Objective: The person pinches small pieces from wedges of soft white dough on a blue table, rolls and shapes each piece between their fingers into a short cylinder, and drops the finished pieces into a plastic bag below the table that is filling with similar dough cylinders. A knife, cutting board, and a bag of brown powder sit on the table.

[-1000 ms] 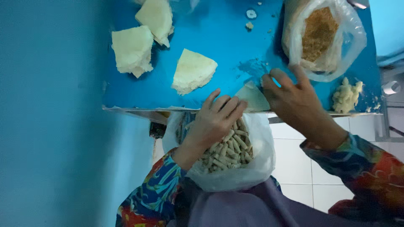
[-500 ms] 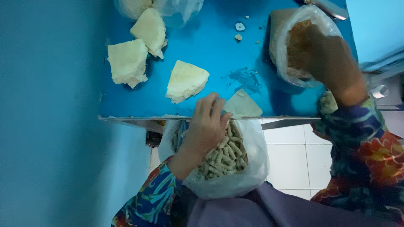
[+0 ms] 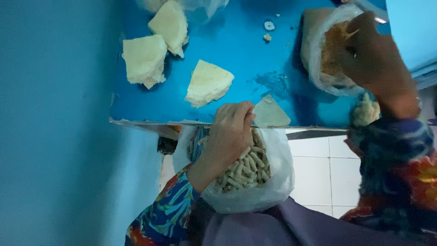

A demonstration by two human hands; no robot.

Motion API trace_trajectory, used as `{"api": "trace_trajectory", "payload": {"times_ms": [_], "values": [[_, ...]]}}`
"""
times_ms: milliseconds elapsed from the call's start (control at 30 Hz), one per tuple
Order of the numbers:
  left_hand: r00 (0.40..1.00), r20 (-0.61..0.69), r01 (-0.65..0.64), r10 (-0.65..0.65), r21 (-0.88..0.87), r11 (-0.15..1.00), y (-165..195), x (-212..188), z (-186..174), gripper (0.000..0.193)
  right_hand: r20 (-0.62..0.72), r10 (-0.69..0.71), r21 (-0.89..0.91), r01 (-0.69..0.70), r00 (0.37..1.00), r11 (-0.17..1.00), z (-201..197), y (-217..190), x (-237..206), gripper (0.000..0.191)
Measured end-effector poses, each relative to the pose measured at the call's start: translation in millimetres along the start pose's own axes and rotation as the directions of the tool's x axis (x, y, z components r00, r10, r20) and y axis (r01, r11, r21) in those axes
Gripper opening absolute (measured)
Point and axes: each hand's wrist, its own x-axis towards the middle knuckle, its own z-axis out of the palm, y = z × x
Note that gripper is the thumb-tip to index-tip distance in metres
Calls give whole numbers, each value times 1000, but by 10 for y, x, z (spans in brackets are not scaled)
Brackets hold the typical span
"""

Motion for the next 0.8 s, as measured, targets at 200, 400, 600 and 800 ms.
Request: {"api": "trace_trajectory", "payload": {"times_ms": [200, 400, 600, 800], "values": [[1000, 23, 13, -12, -26, 1000, 65, 22, -57, 15, 156, -46, 554, -49, 987, 831, 239, -845, -278, 44], [1000, 25, 13, -14, 1, 1000, 59, 35, -31, 7, 6, -122, 516, 102, 993, 850, 647, -1272, -491, 41], [998, -64, -21, 22, 8, 1000, 50, 28, 22, 6, -253, -202, 122, 239, 946, 963, 613, -1231, -841, 54], [994, -50, -97, 102, 91, 991, 138, 26, 50, 10, -113, 88, 383, -39, 990, 923, 537, -1165, -866, 53]]}}
